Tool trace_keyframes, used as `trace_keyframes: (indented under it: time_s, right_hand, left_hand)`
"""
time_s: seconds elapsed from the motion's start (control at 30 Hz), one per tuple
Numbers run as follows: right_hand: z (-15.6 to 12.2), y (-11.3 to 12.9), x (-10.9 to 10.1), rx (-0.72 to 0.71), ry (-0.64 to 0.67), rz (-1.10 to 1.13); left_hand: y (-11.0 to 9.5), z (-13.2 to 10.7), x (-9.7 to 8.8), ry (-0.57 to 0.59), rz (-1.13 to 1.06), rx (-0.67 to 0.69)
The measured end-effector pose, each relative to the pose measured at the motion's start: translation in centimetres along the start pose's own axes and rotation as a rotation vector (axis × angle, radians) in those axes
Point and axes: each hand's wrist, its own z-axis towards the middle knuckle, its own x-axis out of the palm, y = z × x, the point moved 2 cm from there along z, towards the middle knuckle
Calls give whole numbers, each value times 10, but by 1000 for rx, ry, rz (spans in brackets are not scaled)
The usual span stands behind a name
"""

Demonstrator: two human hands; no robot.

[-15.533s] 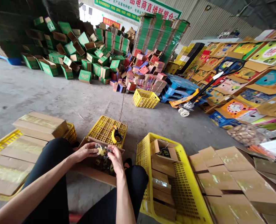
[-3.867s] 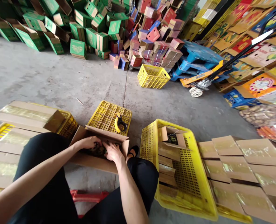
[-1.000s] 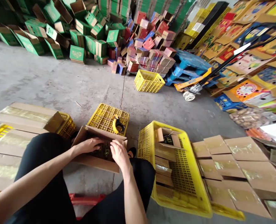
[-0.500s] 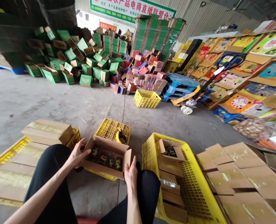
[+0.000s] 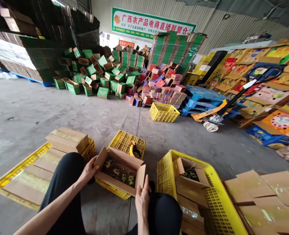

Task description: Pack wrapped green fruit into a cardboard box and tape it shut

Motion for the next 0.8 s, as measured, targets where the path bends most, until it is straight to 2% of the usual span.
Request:
trace_keyframes:
  time_s: [0.07, 0.17, 0.27, 0.4, 0.5, 0.63, 0.8]
  right_hand:
    - [-3, 7, -3, 27, 62, 61]
    - [-6, 27, -15, 43, 111, 75]
    - [-9, 48, -29, 53, 178, -14]
    - [-12, 67, -40, -9, 219, -283]
    - [-14, 66, -40, -15, 245, -377]
    - [-15, 57, -34, -18, 229, -270]
    - [-14, 51, -32, -32, 223, -185]
  left_hand:
    - [-6, -5, 1, -31, 18, 65]
    - [-13, -11, 1, -20, 10, 157]
    - [-15, -14, 2, -8, 52, 171]
    - [-7, -14, 4, -11, 105, 195]
    - [1, -12, 5, -20, 110, 210]
    - [8, -10, 5, -32, 111, 207]
    - [6, -13, 4, -66, 171, 231]
